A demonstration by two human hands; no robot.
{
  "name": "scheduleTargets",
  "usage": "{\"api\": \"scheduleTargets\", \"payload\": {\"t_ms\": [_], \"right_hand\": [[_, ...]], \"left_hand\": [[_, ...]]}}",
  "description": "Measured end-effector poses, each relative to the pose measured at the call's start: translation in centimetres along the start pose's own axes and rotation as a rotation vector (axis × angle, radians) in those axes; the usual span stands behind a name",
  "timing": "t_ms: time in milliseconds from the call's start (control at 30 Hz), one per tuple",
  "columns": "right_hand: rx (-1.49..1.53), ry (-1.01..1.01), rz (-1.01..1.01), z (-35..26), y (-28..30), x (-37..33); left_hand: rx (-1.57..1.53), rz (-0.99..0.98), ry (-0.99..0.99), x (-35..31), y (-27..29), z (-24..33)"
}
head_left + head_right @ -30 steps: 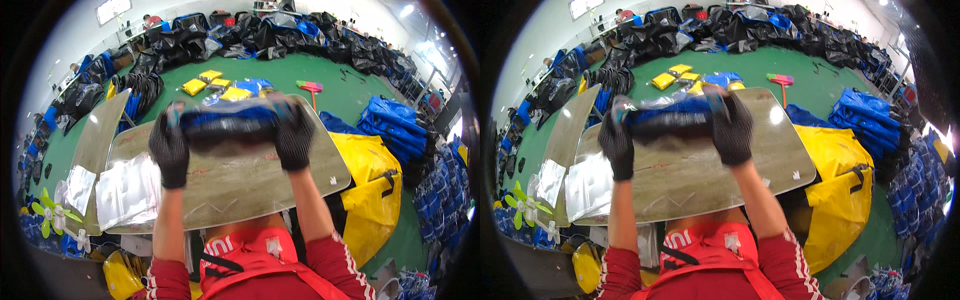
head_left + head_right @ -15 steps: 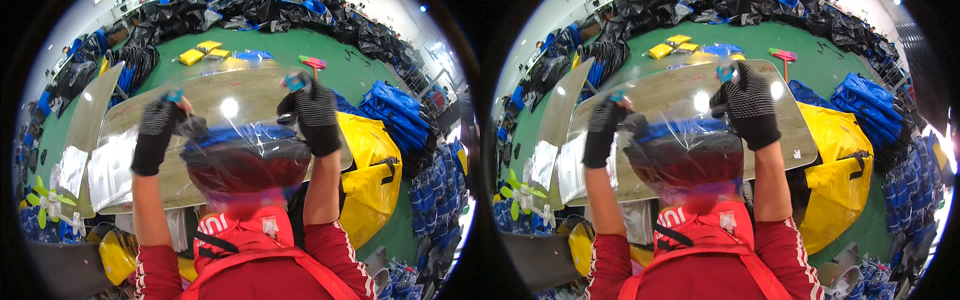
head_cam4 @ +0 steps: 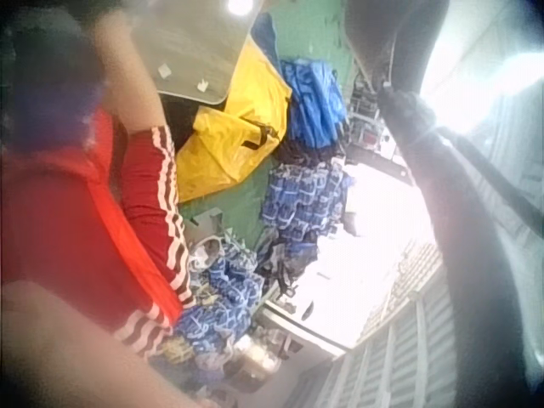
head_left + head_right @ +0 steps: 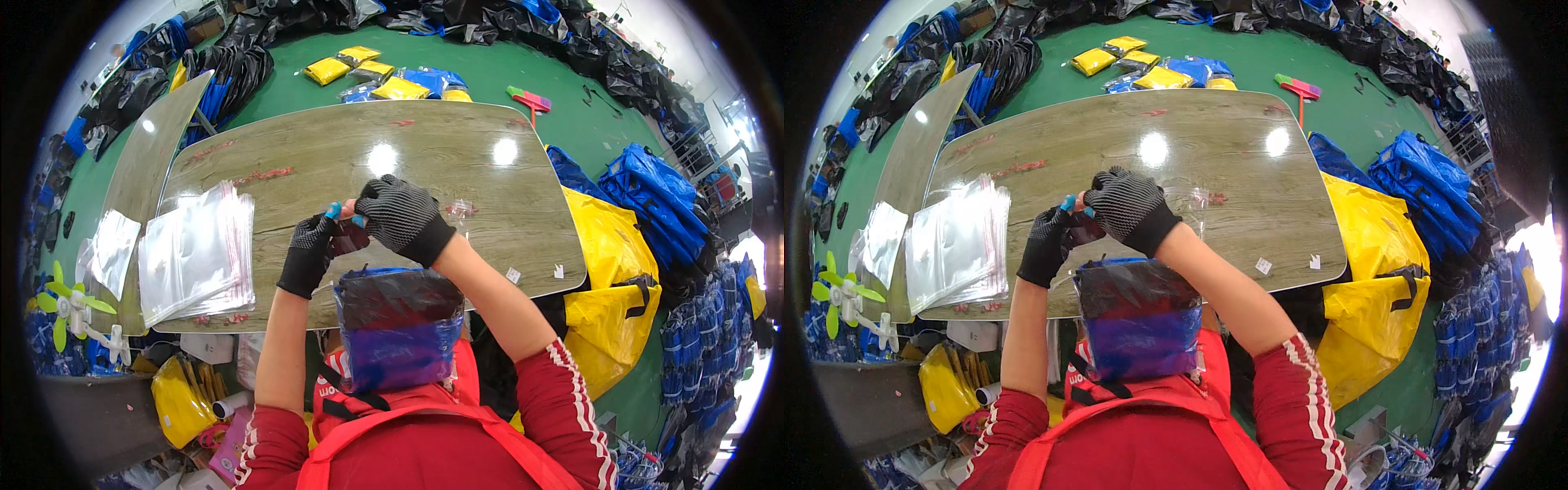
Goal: The person folds yellow and blue waterproof bags on a table, then places each folded bag into a clear plastic bag and seals it. The process is repeated for multiple bags of both colors.
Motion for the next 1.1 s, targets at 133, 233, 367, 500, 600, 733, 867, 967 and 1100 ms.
{"api": "scheduleTargets", "payload": {"t_ms": [133, 233, 367, 500, 600, 733, 867, 967, 1100], "right_hand": [[-0.165, 0.085, -0.063, 1.1, -3.3, 1.1], [-0.223, 0.022, -0.189, 3.4, -5.7, 0.8], [-0.131, -0.415, 0.019, 8.6, 4.0, 1.4], [-0.183, -1.019, 0.444, 16.2, 17.8, -7.3], [0.668, -1.171, 0.813, 18.8, 12.0, -16.0], [1.242, -0.908, 0.221, 15.0, -1.5, -16.2], [1.237, -0.655, 0.246, 10.3, -0.4, -16.2], [0.729, -0.297, -0.013, 3.8, 0.3, -16.4], [0.306, -0.258, -0.097, 0.1, 2.1, -18.7]], "left_hand": [[0.317, -0.001, 0.004, -0.6, 0.2, 1.0], [0.447, -0.093, -0.143, -1.2, -0.4, 1.9], [0.319, -0.053, -0.154, -1.6, 0.5, 1.7], [0.140, 0.053, -0.086, -1.8, 2.8, 1.4], [0.350, 0.089, -0.047, -1.8, 4.2, 2.1], [0.194, -0.043, 0.072, -2.3, 3.9, 1.7], [-0.149, -0.277, -0.030, -5.1, 1.8, 0.8], [0.442, -0.320, -0.363, -9.1, 1.7, 0.7], [1.414, -0.371, -0.557, -13.7, 0.7, 1.1]]}}
Point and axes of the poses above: each hand's wrist, its own x-axis towards the middle knuckle, its own y-axis out of the back of the hand, z = x × y, the point moved 10 cm from there along x, towards the middle knuckle, and after that the axes turned 9 degrees about x, right-handed, at the moved point
